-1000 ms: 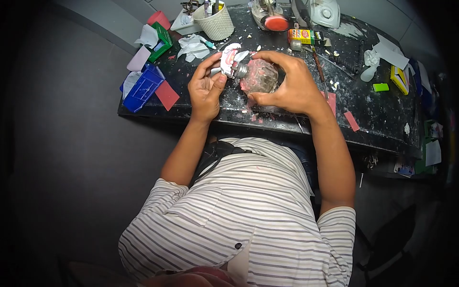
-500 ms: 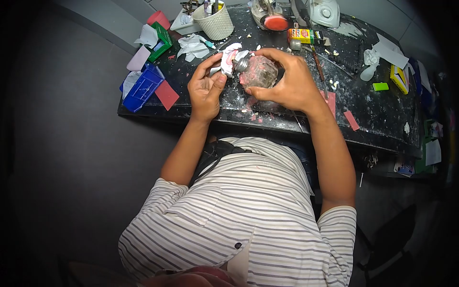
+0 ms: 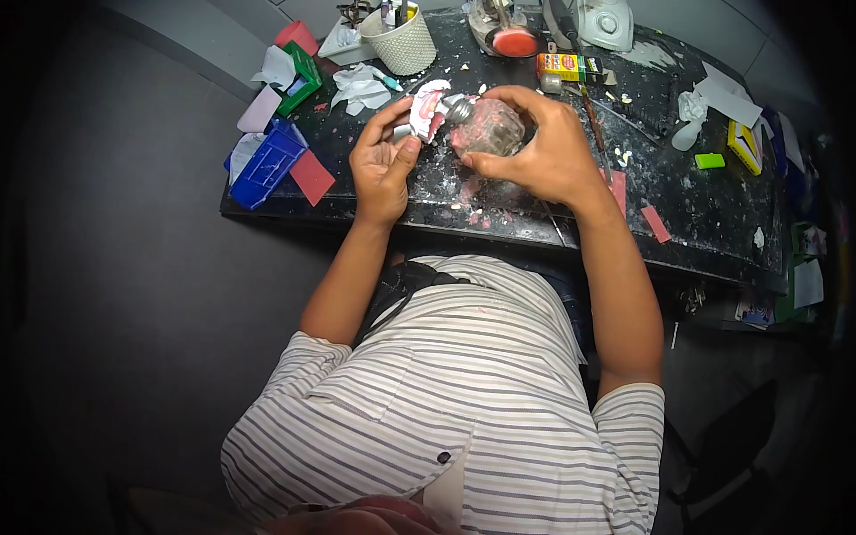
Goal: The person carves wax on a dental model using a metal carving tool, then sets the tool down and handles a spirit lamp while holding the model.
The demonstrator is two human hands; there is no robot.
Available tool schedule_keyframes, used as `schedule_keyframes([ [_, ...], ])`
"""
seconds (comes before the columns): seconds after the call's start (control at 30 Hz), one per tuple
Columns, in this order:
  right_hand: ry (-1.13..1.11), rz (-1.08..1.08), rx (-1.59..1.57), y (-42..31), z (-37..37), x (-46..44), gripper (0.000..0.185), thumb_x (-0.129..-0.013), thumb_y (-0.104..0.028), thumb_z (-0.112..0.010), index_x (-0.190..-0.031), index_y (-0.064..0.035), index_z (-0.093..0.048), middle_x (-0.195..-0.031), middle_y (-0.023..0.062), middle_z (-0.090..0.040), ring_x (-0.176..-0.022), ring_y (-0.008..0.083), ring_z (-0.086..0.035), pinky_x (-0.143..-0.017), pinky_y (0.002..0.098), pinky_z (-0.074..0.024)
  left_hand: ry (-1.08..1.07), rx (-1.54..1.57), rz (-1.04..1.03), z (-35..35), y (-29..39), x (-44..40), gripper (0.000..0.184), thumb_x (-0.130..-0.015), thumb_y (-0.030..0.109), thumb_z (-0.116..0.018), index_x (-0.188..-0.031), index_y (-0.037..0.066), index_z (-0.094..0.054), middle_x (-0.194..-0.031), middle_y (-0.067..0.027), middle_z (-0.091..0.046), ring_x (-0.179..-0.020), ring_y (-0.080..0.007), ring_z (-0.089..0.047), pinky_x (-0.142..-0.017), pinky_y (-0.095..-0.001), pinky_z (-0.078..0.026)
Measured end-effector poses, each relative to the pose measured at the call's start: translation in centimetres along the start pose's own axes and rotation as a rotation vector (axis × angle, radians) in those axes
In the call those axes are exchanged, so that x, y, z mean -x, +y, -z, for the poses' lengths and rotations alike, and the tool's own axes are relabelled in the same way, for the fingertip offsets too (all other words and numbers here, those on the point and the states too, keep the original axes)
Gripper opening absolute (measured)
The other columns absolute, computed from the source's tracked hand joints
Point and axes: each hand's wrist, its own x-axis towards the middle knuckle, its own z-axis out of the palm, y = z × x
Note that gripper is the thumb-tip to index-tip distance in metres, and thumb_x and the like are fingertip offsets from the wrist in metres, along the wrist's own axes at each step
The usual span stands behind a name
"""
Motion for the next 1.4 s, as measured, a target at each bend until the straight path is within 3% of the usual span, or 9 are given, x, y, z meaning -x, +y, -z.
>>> schedule_keyframes([
  [0.2,0.168,-0.255,0.141,0.5,0.5,-0.3,0.069,-0.064,-0.029,-0.095,-0.119,0.0026,-0.068,-0.110,0.0196,-0.075,-0.104,0.0282,-0.073,-0.095,0.0376,-0.0551,0.002,0.052,-0.005,0.4,-0.2,-0.2,0.048,-0.099,-0.001,-0.062,-0.144,-0.010,-0.046,-0.134,-0.0221,-0.060,-0.125,-0.0236,-0.061,-0.109,-0.0366,-0.048],
  [0.27,0.170,-0.236,0.220,0.9,0.5,-0.3,0.071,-0.064,-0.030,-0.095,-0.120,0.0022,-0.066,-0.114,0.0222,-0.074,-0.109,0.0342,-0.072,-0.098,0.0407,-0.0545,0.009,0.076,-0.023,0.3,-0.3,-0.3,0.047,-0.098,-0.003,-0.062,-0.143,-0.009,-0.048,-0.133,-0.0188,-0.060,-0.119,-0.0185,-0.062,-0.103,-0.0301,-0.050],
  [0.53,0.088,-0.295,0.355,0.1,0.4,-0.3,0.078,-0.070,-0.030,-0.091,-0.132,0.0043,-0.059,-0.124,0.0270,-0.068,-0.119,0.0393,-0.066,-0.105,0.0447,-0.0502,-0.001,0.074,-0.002,0.4,0.0,-0.1,0.049,-0.099,-0.002,-0.062,-0.144,-0.011,-0.045,-0.135,-0.0223,-0.059,-0.126,-0.0238,-0.060,-0.110,-0.0363,-0.047],
  [0.77,0.153,-0.035,0.508,2.1,-1.0,0.4,0.083,-0.076,-0.025,-0.088,-0.142,0.0067,-0.049,-0.131,0.0294,-0.064,-0.122,0.0409,-0.063,-0.108,0.0448,-0.0481,0.003,0.078,0.001,0.3,0.0,-0.3,0.048,-0.098,-0.002,-0.062,-0.143,-0.009,-0.048,-0.134,-0.0197,-0.060,-0.121,-0.0200,-0.061,-0.106,-0.0329,-0.049],
  [0.87,0.109,-0.030,0.458,2.0,-0.6,0.3,0.083,-0.072,-0.021,-0.090,-0.140,0.0052,-0.050,-0.130,0.0278,-0.065,-0.122,0.0402,-0.064,-0.107,0.0448,-0.0489,0.019,0.068,0.015,0.4,-0.2,-0.3,0.047,-0.099,-0.002,-0.061,-0.144,-0.011,-0.046,-0.134,-0.0218,-0.060,-0.125,-0.0244,-0.061,-0.111,-0.0368,-0.047],
  [0.93,0.043,-0.127,0.273,0.3,0.0,0.2,0.082,-0.067,-0.019,-0.093,-0.136,0.0021,-0.055,-0.126,0.0249,-0.067,-0.119,0.0387,-0.066,-0.104,0.0435,-0.0512,0.035,0.061,0.007,0.5,-0.5,-0.4,0.047,-0.099,-0.002,-0.061,-0.143,-0.010,-0.047,-0.134,-0.0215,-0.060,-0.125,-0.0244,-0.061,-0.111,-0.0369,-0.047],
  [1.13,0.007,-0.049,0.127,-0.6,0.1,0.0,0.074,-0.061,-0.015,-0.093,-0.128,-0.0005,-0.063,-0.118,0.0211,-0.071,-0.111,0.0354,-0.070,-0.098,0.0405,-0.0540,0.091,0.002,-0.039,0.6,-0.6,-0.5,0.043,-0.100,-0.001,-0.061,-0.141,-0.009,-0.052,-0.136,-0.0191,-0.061,-0.127,-0.0225,-0.059,-0.113,-0.0363,-0.042],
  [1.27,-0.025,-0.044,0.130,-0.3,0.0,0.1,0.076,-0.059,-0.014,-0.092,-0.128,0.0002,-0.063,-0.120,0.0213,-0.071,-0.114,0.0349,-0.070,-0.100,0.0407,-0.0535,0.101,-0.029,-0.056,0.3,-0.2,-0.6,0.040,-0.101,0.000,-0.060,-0.140,-0.008,-0.055,-0.137,-0.0172,-0.061,-0.129,-0.0202,-0.056,-0.114,-0.0348,-0.039],
  [1.4,-0.082,0.009,0.124,0.0,-0.3,0.1,0.082,-0.057,-0.017,-0.092,-0.132,0.0021,-0.062,-0.126,0.0229,-0.069,-0.117,0.0357,-0.068,-0.103,0.0409,-0.0520,0.065,-0.068,-0.073,0.7,-0.9,-0.6,0.038,-0.101,0.000,-0.060,-0.139,-0.007,-0.057,-0.137,-0.0163,-0.061,-0.125,-0.0184,-0.059,-0.110,-0.0336,-0.043],
])
